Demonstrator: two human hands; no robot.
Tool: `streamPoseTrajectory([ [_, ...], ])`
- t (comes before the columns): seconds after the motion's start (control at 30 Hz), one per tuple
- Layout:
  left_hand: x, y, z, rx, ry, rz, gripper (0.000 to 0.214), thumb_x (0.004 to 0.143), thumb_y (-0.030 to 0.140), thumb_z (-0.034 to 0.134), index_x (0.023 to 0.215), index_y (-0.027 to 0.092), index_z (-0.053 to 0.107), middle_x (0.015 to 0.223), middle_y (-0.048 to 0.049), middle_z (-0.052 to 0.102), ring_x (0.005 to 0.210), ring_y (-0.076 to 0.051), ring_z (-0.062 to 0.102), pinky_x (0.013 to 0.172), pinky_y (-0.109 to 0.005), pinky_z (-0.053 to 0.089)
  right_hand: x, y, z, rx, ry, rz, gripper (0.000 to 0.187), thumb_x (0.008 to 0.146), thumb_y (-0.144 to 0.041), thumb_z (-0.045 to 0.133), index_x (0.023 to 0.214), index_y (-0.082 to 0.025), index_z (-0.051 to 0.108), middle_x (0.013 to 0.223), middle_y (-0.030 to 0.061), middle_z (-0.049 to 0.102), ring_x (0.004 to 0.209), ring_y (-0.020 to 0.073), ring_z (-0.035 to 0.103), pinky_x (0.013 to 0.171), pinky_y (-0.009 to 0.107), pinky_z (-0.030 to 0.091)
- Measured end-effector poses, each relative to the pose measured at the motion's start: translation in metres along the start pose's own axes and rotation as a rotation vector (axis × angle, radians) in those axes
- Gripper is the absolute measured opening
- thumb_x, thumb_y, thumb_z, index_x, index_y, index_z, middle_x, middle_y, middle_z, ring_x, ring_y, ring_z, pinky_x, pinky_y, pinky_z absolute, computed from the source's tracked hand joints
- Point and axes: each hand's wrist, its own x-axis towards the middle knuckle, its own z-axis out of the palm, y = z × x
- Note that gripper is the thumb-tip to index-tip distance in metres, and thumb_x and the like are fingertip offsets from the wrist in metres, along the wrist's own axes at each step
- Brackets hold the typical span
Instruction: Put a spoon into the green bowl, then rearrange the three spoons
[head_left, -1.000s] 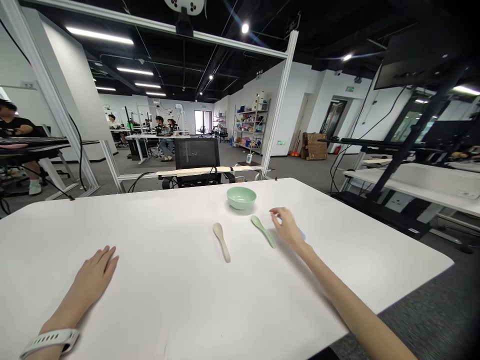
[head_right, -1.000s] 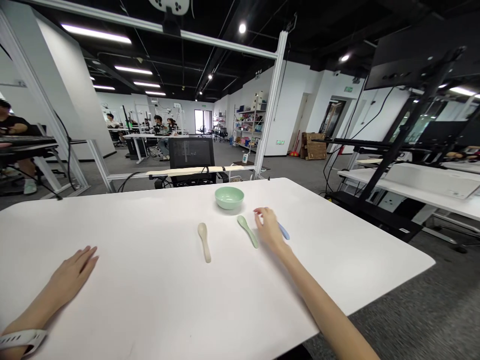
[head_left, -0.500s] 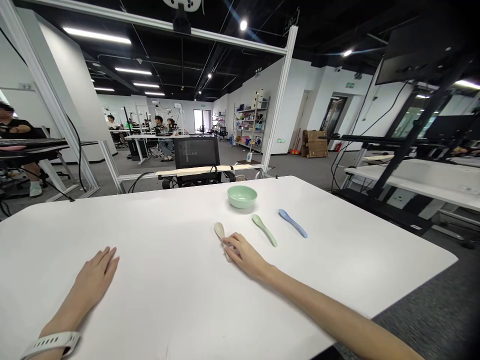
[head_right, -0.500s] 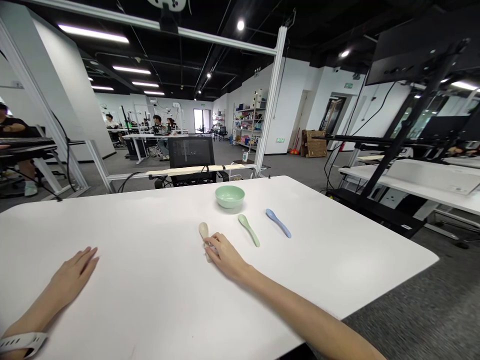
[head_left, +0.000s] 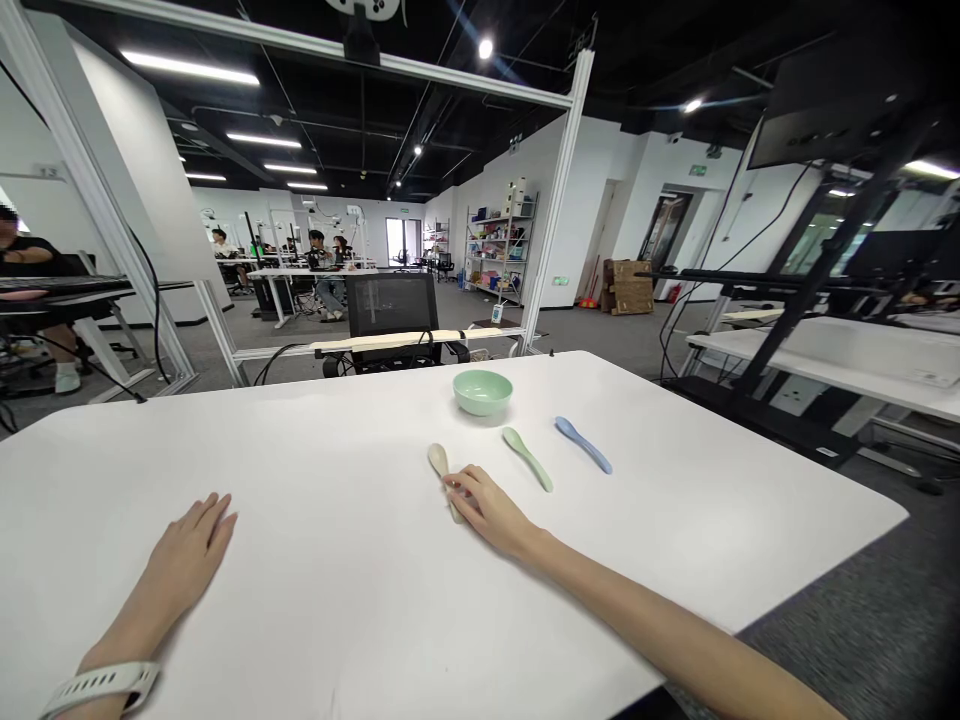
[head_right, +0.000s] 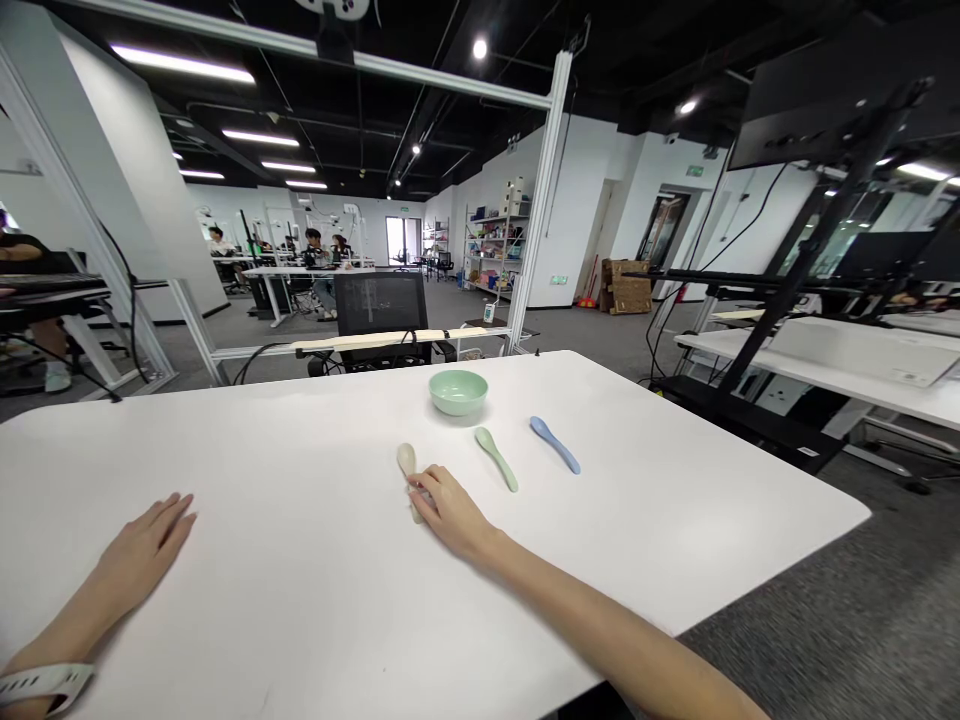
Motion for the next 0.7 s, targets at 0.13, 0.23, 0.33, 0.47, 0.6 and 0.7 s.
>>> streamPoseTrajectory([
  [0.13,0.0001,-0.0006,0.0015,-0.009,0.001,0.006,0.084,0.097,0.049,0.016,0.154,0.0,0.053,0.168,-0.0238,0.051,0.16,-0.039,0.043,0.131,-0.06,0.034,0.0001,0.0004,0.0005,-0.008,0.008,-0.007,0.03,0.111,-0.031,0.049,0.129,-0.021,0.07,0.121,0.0126,0.067,0.108,0.0246,0.07,0.098,0.041,0.059],
  [0.23,0.0,-0.0017,0.003,-0.006,0.01,0.018,0.085,0.097,0.05,0.016,0.154,-0.002,0.053,0.168,-0.0249,0.051,0.16,-0.039,0.043,0.131,-0.06,0.033,0.0004,0.0012,0.0012,-0.012,0.014,-0.009,0.03,0.11,-0.03,0.049,0.13,-0.02,0.07,0.12,0.0127,0.067,0.106,0.0246,0.07,0.098,0.041,0.059],
  [0.33,-0.0004,-0.0025,0.003,-0.008,0.015,0.015,0.086,0.096,0.049,0.015,0.154,-0.003,0.052,0.168,-0.0258,0.051,0.16,-0.04,0.043,0.131,-0.059,0.033,0.0006,0.0015,0.0012,-0.016,0.016,-0.008,0.031,0.11,-0.029,0.049,0.131,-0.019,0.07,0.119,0.0131,0.068,0.106,0.0246,0.07,0.098,0.041,0.058],
  [0.47,-0.0015,-0.0023,0.0015,-0.022,0.0,0.002,0.087,0.096,0.05,0.015,0.155,-0.003,0.051,0.169,-0.0258,0.049,0.161,-0.04,0.041,0.131,-0.06,0.032,0.0008,0.0009,0.0008,-0.025,0.018,-0.01,0.03,0.11,-0.028,0.05,0.13,-0.019,0.07,0.119,0.0127,0.068,0.106,0.0244,0.07,0.098,0.04,0.058],
  [0.6,-0.0011,-0.0015,0.0011,-0.022,-0.006,-0.004,0.088,0.097,0.051,0.013,0.155,-0.003,0.05,0.17,-0.0256,0.047,0.161,-0.041,0.041,0.132,-0.06,0.031,0.0009,0.0005,0.0009,-0.028,0.013,-0.01,0.031,0.11,-0.028,0.049,0.13,-0.019,0.07,0.119,0.0128,0.067,0.107,0.0241,0.07,0.098,0.039,0.059],
  [0.7,0.0001,-0.0016,0.0014,-0.012,-0.012,0.004,0.088,0.096,0.05,0.013,0.156,-0.003,0.05,0.17,-0.0254,0.048,0.161,-0.041,0.04,0.132,-0.059,0.031,0.0011,0.0001,0.0003,-0.025,0.017,-0.011,0.03,0.11,-0.028,0.05,0.13,-0.019,0.07,0.119,0.0124,0.067,0.107,0.0236,0.07,0.098,0.039,0.059],
])
